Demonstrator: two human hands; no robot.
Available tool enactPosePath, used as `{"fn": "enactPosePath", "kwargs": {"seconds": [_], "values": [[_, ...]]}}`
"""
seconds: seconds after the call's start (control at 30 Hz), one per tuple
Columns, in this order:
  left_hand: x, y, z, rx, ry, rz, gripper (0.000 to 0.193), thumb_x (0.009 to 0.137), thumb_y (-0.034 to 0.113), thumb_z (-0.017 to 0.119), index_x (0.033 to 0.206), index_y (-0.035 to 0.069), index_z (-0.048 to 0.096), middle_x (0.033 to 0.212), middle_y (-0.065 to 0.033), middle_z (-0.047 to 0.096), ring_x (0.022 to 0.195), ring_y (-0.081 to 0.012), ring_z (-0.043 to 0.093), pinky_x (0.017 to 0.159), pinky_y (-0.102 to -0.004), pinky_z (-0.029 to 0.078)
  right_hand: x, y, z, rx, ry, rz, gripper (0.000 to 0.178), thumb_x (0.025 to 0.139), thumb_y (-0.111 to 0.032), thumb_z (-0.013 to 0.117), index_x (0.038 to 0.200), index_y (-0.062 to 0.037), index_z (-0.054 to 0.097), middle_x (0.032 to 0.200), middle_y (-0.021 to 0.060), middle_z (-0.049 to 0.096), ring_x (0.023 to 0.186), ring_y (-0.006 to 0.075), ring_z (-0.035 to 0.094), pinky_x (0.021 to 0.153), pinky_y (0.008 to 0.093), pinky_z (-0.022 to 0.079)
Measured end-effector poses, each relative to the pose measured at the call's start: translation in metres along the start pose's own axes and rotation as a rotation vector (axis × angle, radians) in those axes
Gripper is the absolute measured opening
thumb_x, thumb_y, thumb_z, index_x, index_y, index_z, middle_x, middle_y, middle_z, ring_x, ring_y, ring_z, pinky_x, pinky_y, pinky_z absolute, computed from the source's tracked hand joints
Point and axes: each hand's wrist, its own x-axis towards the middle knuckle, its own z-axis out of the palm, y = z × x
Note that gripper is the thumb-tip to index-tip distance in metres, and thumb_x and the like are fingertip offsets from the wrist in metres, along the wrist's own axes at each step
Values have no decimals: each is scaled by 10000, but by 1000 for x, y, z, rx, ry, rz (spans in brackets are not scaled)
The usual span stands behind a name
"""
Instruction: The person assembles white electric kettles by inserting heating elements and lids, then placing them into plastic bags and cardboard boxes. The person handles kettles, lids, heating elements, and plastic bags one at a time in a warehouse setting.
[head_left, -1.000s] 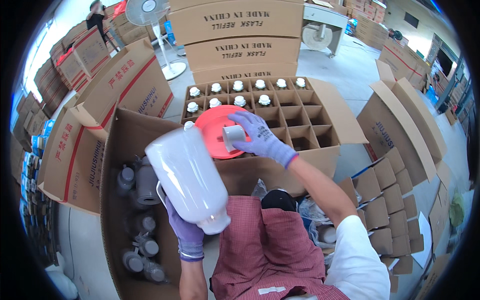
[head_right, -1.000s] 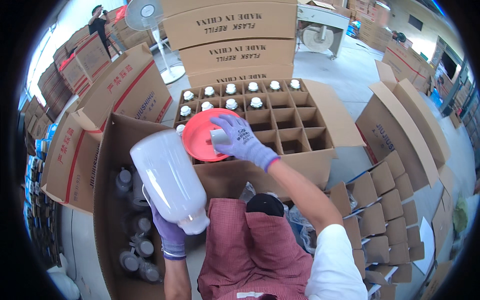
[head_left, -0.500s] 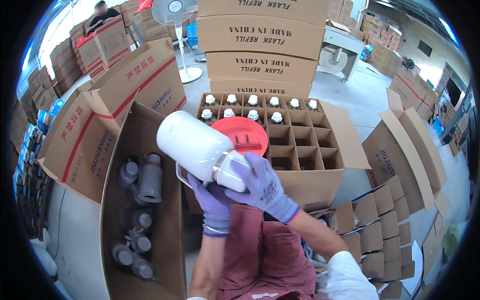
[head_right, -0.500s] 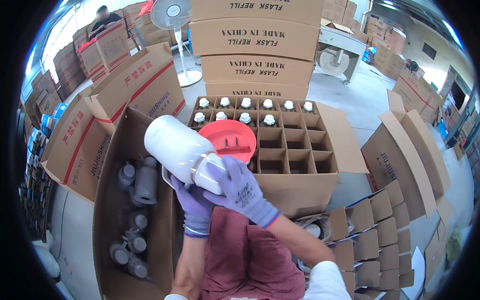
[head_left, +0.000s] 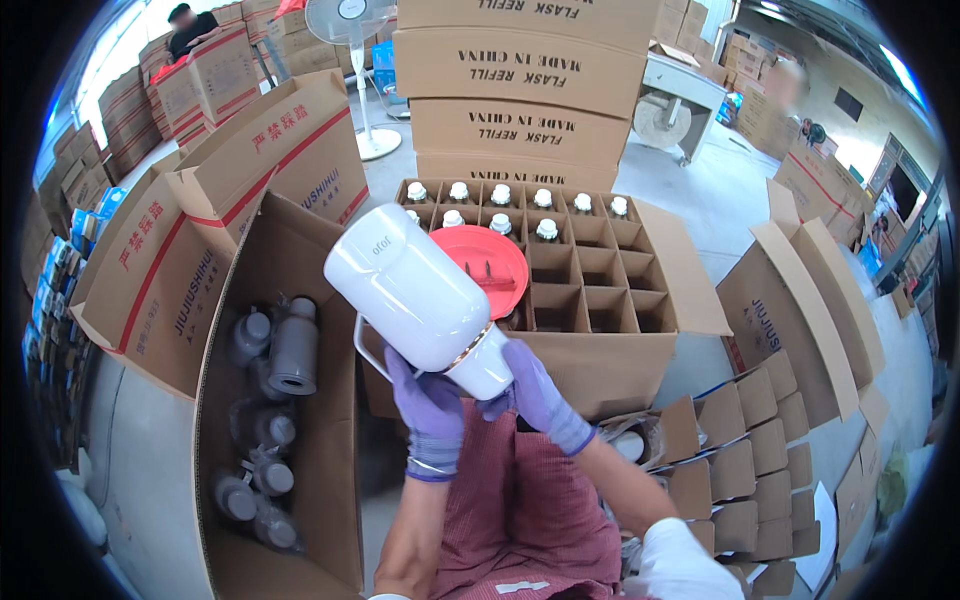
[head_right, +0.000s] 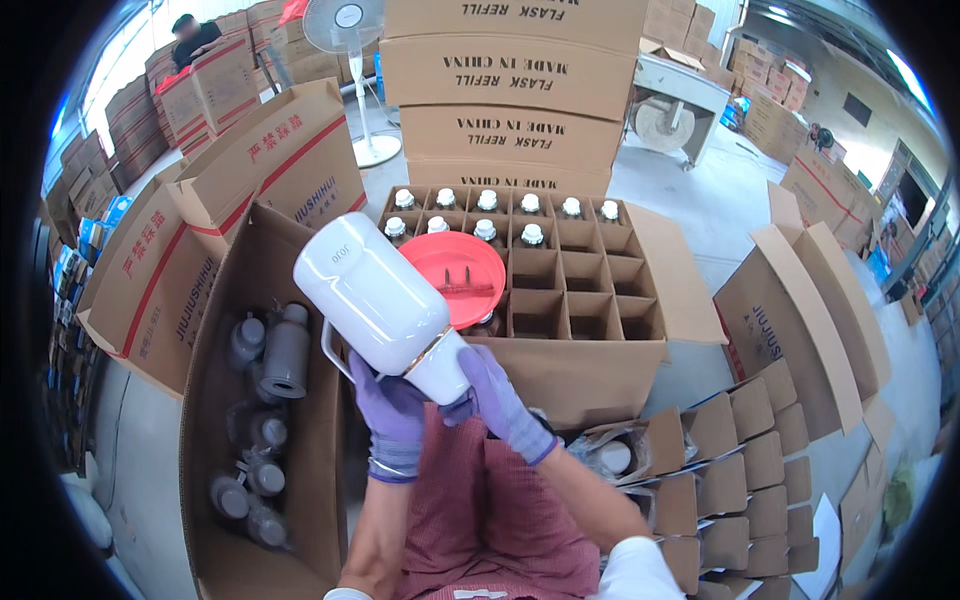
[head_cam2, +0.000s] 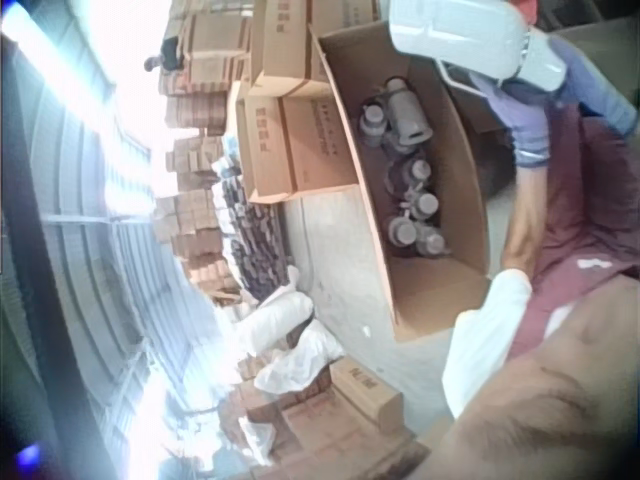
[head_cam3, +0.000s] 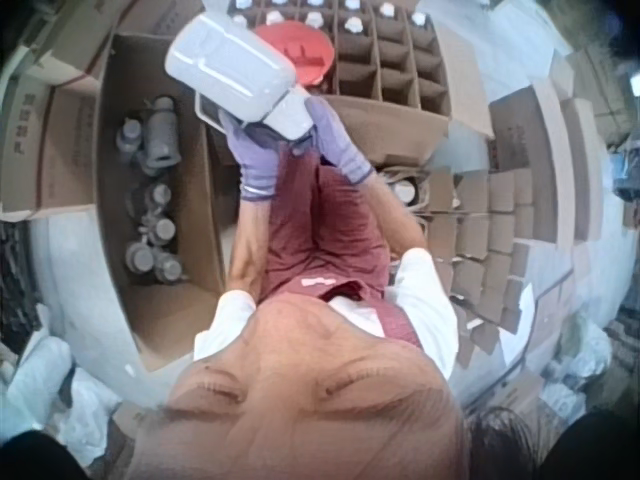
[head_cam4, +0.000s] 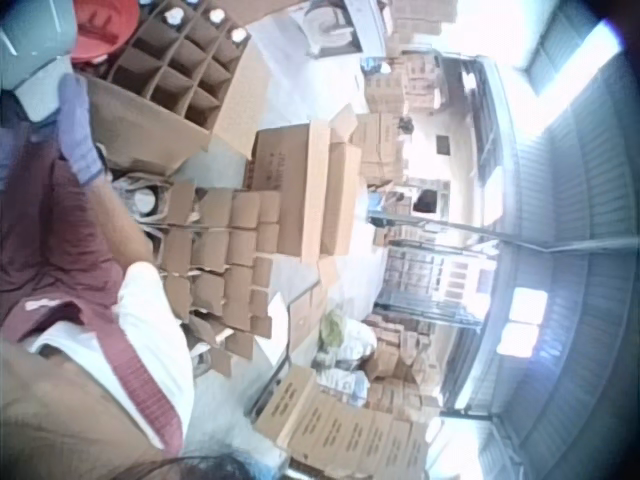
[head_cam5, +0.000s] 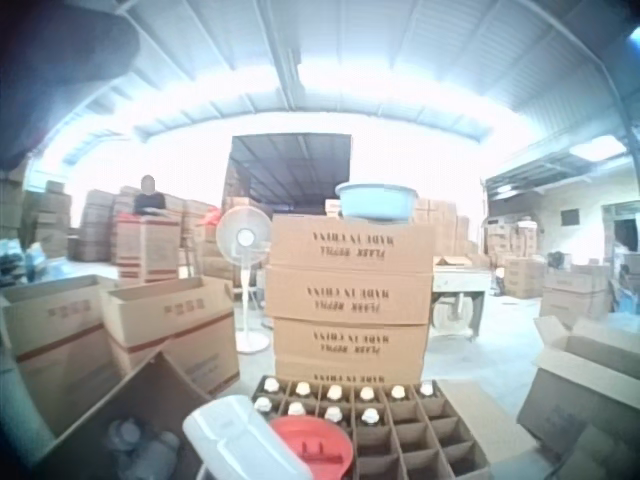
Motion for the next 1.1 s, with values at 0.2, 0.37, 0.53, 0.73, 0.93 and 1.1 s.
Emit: {"fn": "enactPosePath", "kwargs": {"seconds": [0.2, 0.37, 0.53, 0.73, 0.93, 1.1], "values": [[31, 82, -91, 567, -87, 137, 412, 1012, 224, 493, 1351, -10, 496, 1280, -144, 617, 1143, -236, 617, 966, -356, 500, 117, -19, -41, -1313, 212, -513, 274, 915, -314, 585, 1084, -102, 629, 996, 142, 656, 889, 293, 671, 754, 412, 551], [10, 91, -142, 932, -33, 23, 508, 1071, 389, 378, 1277, -28, 582, 1109, -130, 699, 984, -195, 671, 861, -337, 537, 229, 29, -56, -2060, 68, -128, 363, 877, -311, 599, 1150, -75, 634, 1121, 141, 644, 1036, 277, 642, 885, 431, 520], [-2, 73, -144, 1071, -77, -190, 553, 1055, 460, 393, 1075, -3, 696, 1000, -87, 719, 901, -160, 664, 768, -336, 525, 223, -9, -106, -1377, -131, -79, 320, 852, -297, 628, 987, -8, 656, 904, 130, 677, 854, 225, 672, 830, 359, 540], [5, 90, -139, 1121, -194, -331, 584, 1024, 498, 428, 1042, -24, 689, 926, -101, 725, 861, -184, 679, 770, -344, 528, 62, -91, -17, -712, -234, -158, 159, 873, -178, 631, 977, -58, 632, 974, 81, 648, 906, 203, 637, 827, 370, 524], [19, 78, -126, 964, -232, -500, 548, 989, 470, 531, 1041, -53, 687, 892, -115, 717, 820, -152, 676, 739, -302, 534, -8, -97, -19, -1330, -640, -949, 338, 722, -147, 707, 1051, -148, 625, 1162, 51, 605, 1108, 250, 580, 1098, 524, 377], [7, 86, -85, 1286, -395, -373, 446, 992, 371, 526, 1031, -40, 698, 886, -96, 716, 790, -146, 669, 720, -292, 536, -37, -104, -25, -1267, -696, -585, 311, 759, -139, 711, 1053, -118, 611, 1153, 92, 606, 1069, 317, 602, 983, 466, 473]]}}
